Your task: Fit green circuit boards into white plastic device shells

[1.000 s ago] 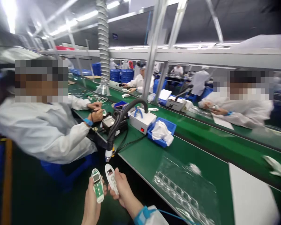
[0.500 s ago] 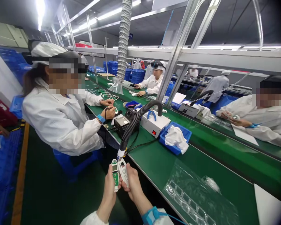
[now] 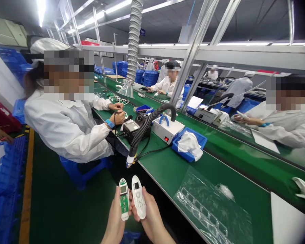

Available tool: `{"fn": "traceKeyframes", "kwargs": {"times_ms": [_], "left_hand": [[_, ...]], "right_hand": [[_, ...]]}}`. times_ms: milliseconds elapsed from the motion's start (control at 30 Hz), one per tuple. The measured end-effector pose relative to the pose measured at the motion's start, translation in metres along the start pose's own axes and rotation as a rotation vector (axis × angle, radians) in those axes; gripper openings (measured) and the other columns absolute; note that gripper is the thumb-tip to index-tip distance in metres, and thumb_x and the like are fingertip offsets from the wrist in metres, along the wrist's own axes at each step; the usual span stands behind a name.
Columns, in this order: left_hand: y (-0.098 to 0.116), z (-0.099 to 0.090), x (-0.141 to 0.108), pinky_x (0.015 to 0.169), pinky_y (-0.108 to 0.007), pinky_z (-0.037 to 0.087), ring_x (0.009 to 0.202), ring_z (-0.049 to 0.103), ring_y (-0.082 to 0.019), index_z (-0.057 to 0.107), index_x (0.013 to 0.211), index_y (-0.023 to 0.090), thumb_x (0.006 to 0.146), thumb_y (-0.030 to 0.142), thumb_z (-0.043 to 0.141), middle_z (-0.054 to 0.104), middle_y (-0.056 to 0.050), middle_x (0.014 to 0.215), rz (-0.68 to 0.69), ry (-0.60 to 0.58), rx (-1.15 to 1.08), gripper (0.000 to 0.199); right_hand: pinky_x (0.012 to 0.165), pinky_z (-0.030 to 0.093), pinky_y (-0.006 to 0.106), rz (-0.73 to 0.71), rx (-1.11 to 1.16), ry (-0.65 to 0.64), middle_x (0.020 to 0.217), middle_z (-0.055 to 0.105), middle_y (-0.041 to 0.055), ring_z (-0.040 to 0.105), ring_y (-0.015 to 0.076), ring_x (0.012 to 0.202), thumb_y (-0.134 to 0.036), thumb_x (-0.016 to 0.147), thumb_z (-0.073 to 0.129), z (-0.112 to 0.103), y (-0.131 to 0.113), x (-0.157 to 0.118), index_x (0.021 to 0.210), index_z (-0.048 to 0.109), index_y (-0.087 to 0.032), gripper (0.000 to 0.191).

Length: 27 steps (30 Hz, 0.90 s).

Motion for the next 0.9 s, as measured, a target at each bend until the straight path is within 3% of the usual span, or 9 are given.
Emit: {"fn": "traceKeyframes", "kwargs": {"times_ms": [133, 333, 467, 600, 733, 900], "left_hand": [[-0.004, 0.014, -0.021, 0.046, -0.025, 0.045, 0.047, 0.052, -0.013, 0.066, 0.087, 0.014, 0.080, 0.064, 0.056, 0.056, 0.001, 0.056, -0.052, -0.110, -0.019, 0.052], [0.001, 0.026, -0.035, 0.050, -0.024, 0.047, 0.053, 0.053, -0.011, 0.063, 0.109, 0.018, 0.082, 0.060, 0.058, 0.062, 0.000, 0.074, -0.026, -0.084, 0.012, 0.050], [0.003, 0.031, -0.038, 0.056, -0.025, 0.049, 0.065, 0.061, -0.015, 0.060, 0.118, 0.019, 0.081, 0.058, 0.061, 0.068, -0.004, 0.086, 0.004, -0.099, 0.047, 0.054], [0.002, 0.033, -0.040, 0.066, -0.026, 0.051, 0.080, 0.066, -0.021, 0.065, 0.111, 0.017, 0.077, 0.052, 0.069, 0.071, -0.006, 0.091, 0.054, -0.067, 0.180, 0.049], [-0.004, 0.044, -0.043, 0.074, -0.027, 0.052, 0.091, 0.067, -0.024, 0.064, 0.113, 0.020, 0.075, 0.045, 0.074, 0.072, -0.007, 0.101, 0.108, -0.134, 0.256, 0.047], [-0.015, 0.053, -0.042, 0.084, -0.030, 0.051, 0.106, 0.062, -0.027, 0.061, 0.116, 0.020, 0.079, 0.038, 0.072, 0.069, -0.010, 0.109, 0.142, -0.204, 0.314, 0.043]], "right_hand": [[0.042, 0.041, 0.021, -0.029, 0.096, -0.033, 0.062, 0.065, 0.0078, 0.056, 0.0128, 0.047, -0.058, 0.075, 0.069, -0.006, -0.016, -0.030, 0.082, 0.070, -0.006, 0.052], [0.051, 0.044, 0.023, -0.049, 0.124, -0.051, 0.068, 0.067, 0.0101, 0.060, 0.0152, 0.056, -0.055, 0.079, 0.067, -0.009, -0.031, -0.048, 0.079, 0.072, -0.007, 0.049], [0.056, 0.045, 0.025, -0.063, 0.093, -0.043, 0.076, 0.069, 0.0116, 0.061, 0.0162, 0.062, -0.055, 0.082, 0.065, -0.015, -0.036, -0.056, 0.085, 0.073, -0.008, 0.048], [0.074, 0.048, 0.029, -0.149, -0.091, -0.125, 0.088, 0.069, 0.0104, 0.062, 0.0191, 0.078, -0.054, 0.087, 0.060, -0.015, -0.046, -0.065, 0.094, 0.074, -0.012, 0.045], [0.096, 0.043, 0.036, -0.337, -0.366, -0.170, 0.107, 0.067, 0.0087, 0.061, 0.0241, 0.099, -0.047, 0.087, 0.063, -0.014, -0.053, -0.073, 0.122, 0.066, -0.022, 0.043], [0.094, 0.047, 0.037, -0.414, -0.448, -0.109, 0.114, 0.064, 0.0113, 0.060, 0.0276, 0.105, -0.044, 0.087, 0.064, -0.021, -0.052, -0.075, 0.125, 0.064, -0.023, 0.044]]}}
Point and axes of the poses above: each hand's wrist, its own x-axis towards the middle knuckle, its own z-axis out of the palm, y = z × x, the point moved 4 cm from there along x, towards the middle knuckle
